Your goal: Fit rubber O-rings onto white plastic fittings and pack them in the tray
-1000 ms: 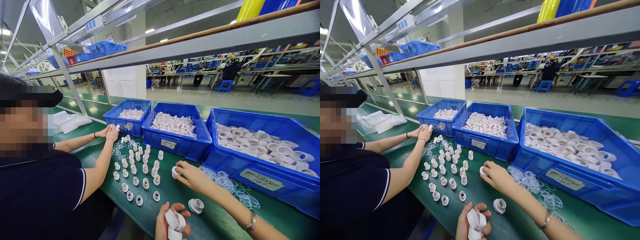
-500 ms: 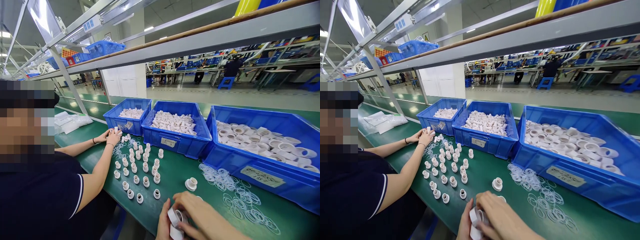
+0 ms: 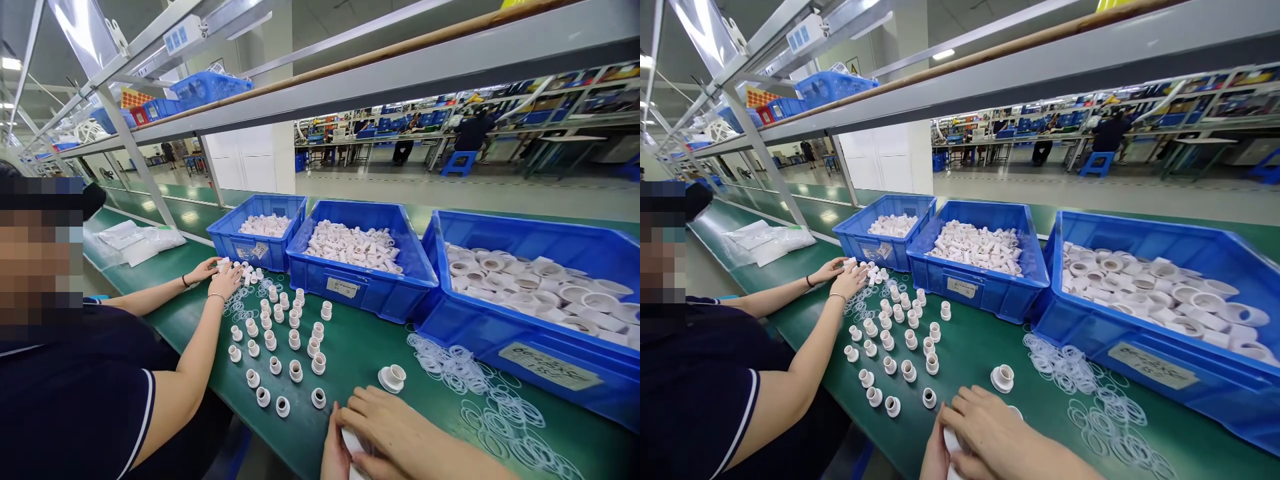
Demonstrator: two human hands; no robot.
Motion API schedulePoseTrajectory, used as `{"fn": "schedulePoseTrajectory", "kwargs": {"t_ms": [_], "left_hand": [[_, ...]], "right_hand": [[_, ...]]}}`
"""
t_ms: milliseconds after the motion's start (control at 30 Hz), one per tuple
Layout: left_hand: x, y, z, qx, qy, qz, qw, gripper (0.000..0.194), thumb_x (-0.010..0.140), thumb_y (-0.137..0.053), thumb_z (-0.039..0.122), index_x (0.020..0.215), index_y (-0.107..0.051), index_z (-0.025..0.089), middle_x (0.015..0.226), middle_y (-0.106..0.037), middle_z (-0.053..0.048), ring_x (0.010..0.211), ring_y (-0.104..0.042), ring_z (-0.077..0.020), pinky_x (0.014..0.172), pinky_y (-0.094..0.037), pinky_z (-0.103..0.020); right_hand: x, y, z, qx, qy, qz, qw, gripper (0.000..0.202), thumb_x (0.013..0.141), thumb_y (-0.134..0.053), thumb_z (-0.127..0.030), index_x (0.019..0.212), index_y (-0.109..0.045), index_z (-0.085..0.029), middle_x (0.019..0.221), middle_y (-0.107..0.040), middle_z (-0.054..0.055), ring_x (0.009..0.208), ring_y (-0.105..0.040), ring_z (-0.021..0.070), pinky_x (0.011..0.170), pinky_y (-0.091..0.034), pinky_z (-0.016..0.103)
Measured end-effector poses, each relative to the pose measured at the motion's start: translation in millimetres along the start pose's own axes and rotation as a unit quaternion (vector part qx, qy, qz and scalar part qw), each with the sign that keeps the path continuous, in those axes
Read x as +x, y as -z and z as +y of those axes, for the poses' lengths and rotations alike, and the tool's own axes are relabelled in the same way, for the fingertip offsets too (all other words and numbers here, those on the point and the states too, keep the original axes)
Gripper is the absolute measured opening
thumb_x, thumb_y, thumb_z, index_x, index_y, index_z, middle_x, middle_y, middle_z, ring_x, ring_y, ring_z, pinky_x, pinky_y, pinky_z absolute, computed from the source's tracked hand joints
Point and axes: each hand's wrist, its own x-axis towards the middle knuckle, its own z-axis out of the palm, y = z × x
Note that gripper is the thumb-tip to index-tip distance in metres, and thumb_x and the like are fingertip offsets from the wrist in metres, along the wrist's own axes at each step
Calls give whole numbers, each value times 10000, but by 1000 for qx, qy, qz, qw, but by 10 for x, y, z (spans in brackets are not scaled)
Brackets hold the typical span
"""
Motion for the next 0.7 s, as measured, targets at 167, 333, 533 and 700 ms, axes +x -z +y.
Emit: {"fn": "schedulePoseTrajectory", "kwargs": {"t_ms": [167,333,533,700], "left_hand": [[-365,-487,-357,-154,124,-59,978,477,909,-532,601,1103,-627,176,1031,-664,-95,879,-635,-202,745,-554,-382],[-571,-960,-937,-431,233,-71,869,739,719,-472,872,784,-639,155,670,-624,-78,421,-505,-139,398,-270,-227],[-562,-1009,-1074,-561,226,-81,792,657,699,-657,750,795,-688,101,667,-669,-100,394,-531,-131,388,-202,-214],[-584,-975,-889,-565,237,-92,785,641,655,-729,725,809,-715,103,701,-695,-91,422,-581,-147,378,-239,-214]], "right_hand": [[291,380,648,108,-66,167,978,176,979,-512,-348,1113,-554,-241,1030,-616,52,900,-585,221,758,-466,346],[824,383,1272,64,-104,256,959,180,988,-487,-394,939,-501,-222,945,-607,59,866,-563,226,741,-476,356],[1040,169,1417,12,-75,190,979,132,984,-483,-289,953,-555,-184,993,-605,103,929,-569,252,805,-485,381],[803,145,1336,-15,-87,145,985,139,985,-505,-296,1006,-558,-169,1013,-602,119,903,-585,263,771,-501,385]]}}
